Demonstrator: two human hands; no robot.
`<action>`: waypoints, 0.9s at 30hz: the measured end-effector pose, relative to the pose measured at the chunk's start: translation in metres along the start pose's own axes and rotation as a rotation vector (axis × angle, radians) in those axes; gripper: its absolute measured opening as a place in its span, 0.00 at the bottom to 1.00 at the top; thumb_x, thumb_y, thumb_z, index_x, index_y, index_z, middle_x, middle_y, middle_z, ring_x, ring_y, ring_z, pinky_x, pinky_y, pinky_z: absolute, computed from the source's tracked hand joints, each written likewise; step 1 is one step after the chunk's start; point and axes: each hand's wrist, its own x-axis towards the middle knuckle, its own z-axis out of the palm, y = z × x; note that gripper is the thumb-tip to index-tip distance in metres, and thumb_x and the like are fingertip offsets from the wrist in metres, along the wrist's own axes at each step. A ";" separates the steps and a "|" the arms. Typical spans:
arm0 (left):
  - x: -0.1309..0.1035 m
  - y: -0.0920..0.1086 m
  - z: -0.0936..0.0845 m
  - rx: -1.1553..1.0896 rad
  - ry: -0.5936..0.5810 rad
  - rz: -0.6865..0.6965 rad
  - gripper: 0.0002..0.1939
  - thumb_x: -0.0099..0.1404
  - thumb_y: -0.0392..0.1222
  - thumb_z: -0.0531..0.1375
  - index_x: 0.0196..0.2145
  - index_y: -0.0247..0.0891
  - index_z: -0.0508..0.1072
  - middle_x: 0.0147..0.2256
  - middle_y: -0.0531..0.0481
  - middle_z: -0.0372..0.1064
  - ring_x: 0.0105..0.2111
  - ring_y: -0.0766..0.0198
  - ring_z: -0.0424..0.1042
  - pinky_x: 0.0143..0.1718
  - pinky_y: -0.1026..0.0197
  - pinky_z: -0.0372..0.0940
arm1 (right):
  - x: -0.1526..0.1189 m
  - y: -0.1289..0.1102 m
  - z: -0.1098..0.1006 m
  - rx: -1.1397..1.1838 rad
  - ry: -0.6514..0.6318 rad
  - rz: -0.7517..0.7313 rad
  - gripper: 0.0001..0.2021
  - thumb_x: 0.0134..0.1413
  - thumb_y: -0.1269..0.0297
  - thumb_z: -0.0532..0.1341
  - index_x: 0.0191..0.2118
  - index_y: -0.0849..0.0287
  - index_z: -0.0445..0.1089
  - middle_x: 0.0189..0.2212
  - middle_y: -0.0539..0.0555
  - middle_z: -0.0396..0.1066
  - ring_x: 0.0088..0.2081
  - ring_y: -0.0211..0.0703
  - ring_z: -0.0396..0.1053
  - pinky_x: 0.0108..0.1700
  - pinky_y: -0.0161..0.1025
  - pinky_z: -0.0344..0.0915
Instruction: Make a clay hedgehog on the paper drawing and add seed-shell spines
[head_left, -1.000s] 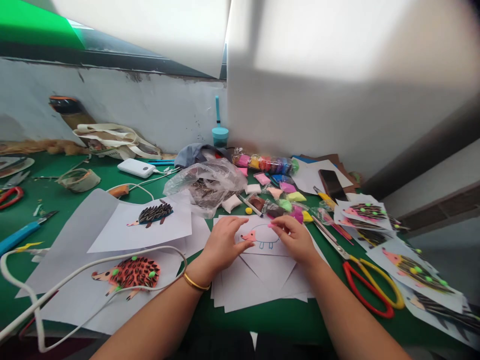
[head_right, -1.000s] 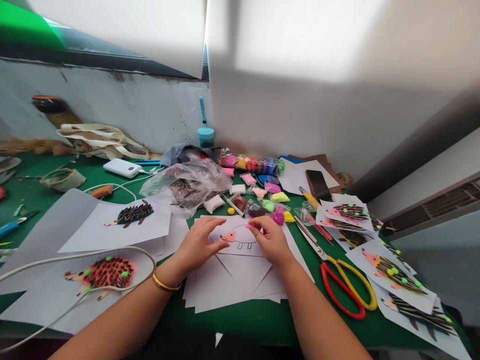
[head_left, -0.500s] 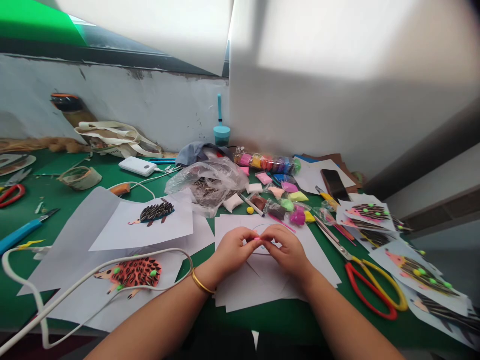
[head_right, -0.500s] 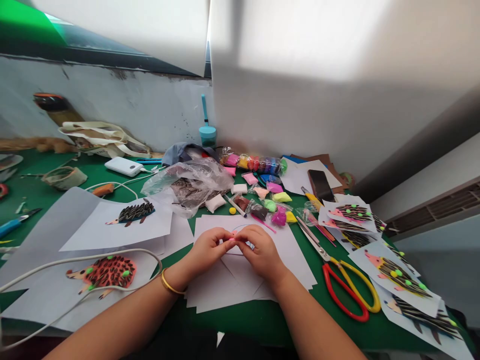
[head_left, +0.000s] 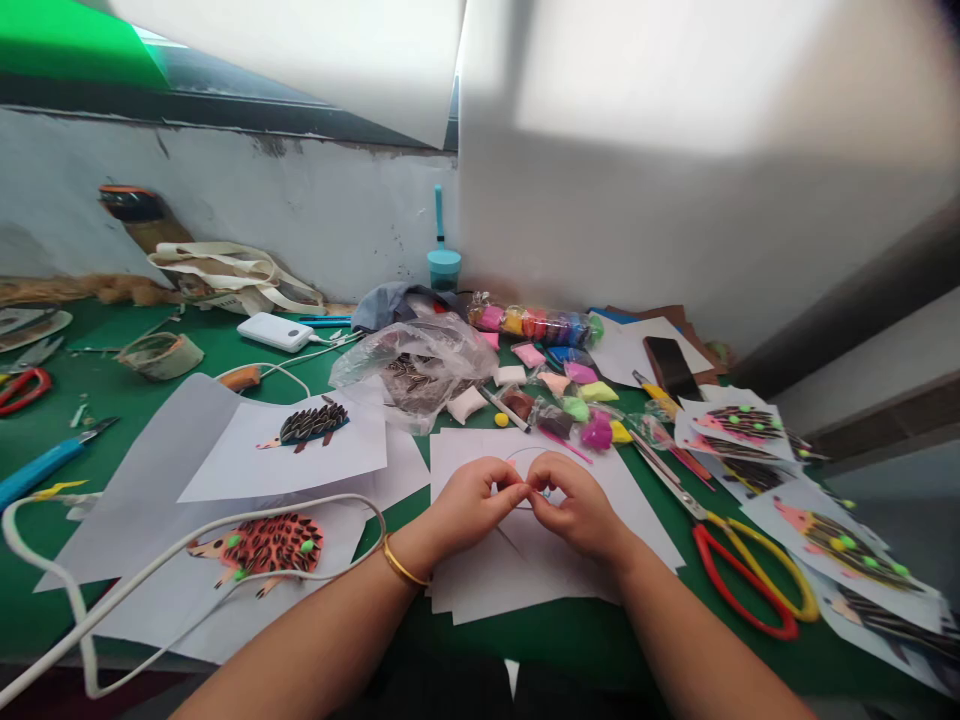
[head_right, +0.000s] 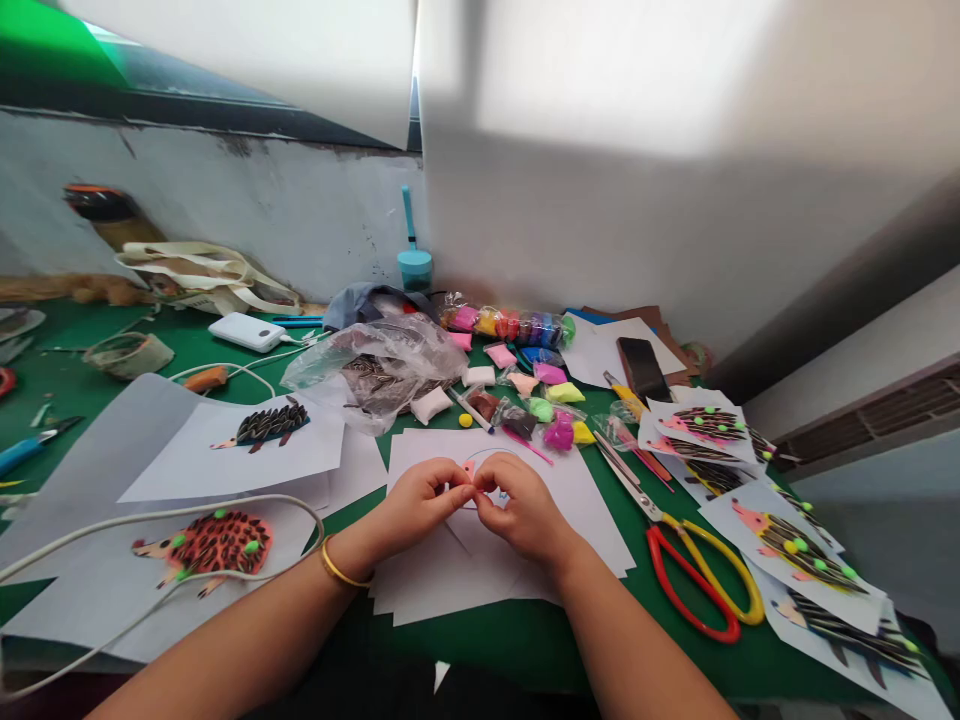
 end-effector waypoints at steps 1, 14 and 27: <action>0.000 0.000 0.001 0.027 0.001 0.019 0.09 0.64 0.45 0.60 0.31 0.38 0.76 0.31 0.52 0.73 0.33 0.64 0.69 0.36 0.63 0.61 | 0.000 0.000 0.001 -0.008 0.005 -0.006 0.07 0.52 0.75 0.60 0.30 0.55 0.64 0.28 0.49 0.67 0.32 0.40 0.65 0.35 0.38 0.62; -0.004 0.004 -0.012 0.139 0.231 0.100 0.09 0.69 0.41 0.56 0.34 0.39 0.75 0.33 0.52 0.72 0.35 0.64 0.69 0.40 0.61 0.63 | -0.007 0.011 -0.020 -0.060 0.142 0.105 0.04 0.61 0.66 0.61 0.40 0.54 0.73 0.35 0.52 0.73 0.37 0.42 0.69 0.40 0.39 0.66; -0.047 0.000 0.012 0.991 -0.082 0.089 0.13 0.65 0.35 0.56 0.46 0.38 0.74 0.36 0.44 0.70 0.40 0.50 0.67 0.41 0.47 0.65 | -0.011 0.009 0.019 -0.437 -0.088 -0.017 0.07 0.59 0.73 0.59 0.35 0.57 0.74 0.33 0.55 0.74 0.38 0.46 0.69 0.42 0.43 0.65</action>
